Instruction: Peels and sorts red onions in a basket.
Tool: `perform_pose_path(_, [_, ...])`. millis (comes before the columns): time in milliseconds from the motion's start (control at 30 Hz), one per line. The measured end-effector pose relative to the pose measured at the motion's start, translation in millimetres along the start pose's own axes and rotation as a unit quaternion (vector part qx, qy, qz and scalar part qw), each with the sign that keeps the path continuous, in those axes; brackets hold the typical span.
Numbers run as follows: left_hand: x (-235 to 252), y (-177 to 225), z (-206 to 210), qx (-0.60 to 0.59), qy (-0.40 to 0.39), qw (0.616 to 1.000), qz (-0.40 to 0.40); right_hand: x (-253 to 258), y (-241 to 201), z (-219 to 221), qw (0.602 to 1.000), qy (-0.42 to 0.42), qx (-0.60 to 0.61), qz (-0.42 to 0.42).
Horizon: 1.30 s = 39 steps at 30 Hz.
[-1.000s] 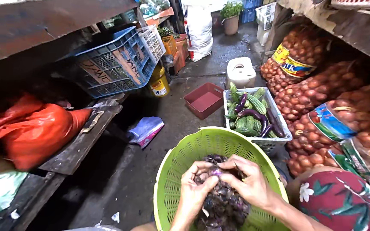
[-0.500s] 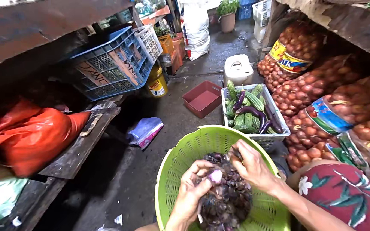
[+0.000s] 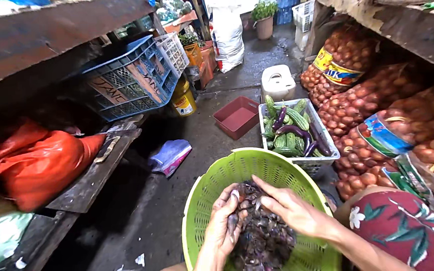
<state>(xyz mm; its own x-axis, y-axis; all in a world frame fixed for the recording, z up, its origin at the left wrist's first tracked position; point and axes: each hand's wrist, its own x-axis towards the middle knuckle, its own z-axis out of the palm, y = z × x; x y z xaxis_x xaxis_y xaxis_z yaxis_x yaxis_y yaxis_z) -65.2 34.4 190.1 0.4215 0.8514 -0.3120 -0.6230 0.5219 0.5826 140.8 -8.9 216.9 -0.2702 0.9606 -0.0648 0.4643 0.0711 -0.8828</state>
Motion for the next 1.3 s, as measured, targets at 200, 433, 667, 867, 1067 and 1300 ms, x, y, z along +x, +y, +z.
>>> perform_pose_path(200, [1,-6,6,0.116,0.109,0.984,0.083,-2,1,2,0.998,-0.053,0.007,-0.018])
perform_pose_path(433, [-2,-19,3,0.211,-0.016,0.939,0.272,0,6,25,0.967,-0.007,0.245,-0.068])
perform_pose_path(667, [-3,-20,1,0.241,-0.058,0.923,0.295,-1,5,29,0.972,0.048,0.194,-0.12])
perform_pose_path(867, [-4,-21,0,0.211,-0.084,0.931,0.285,-3,10,33,0.969,0.093,0.157,-0.164])
perform_pose_path(1067, [-6,-24,1,0.198,-0.079,0.936,0.279,-2,10,37,0.961,0.097,0.194,-0.174])
perform_pose_path(1300, [-7,-25,1,0.2,-0.08,0.939,0.267,0,13,46,0.952,0.144,0.195,-0.185])
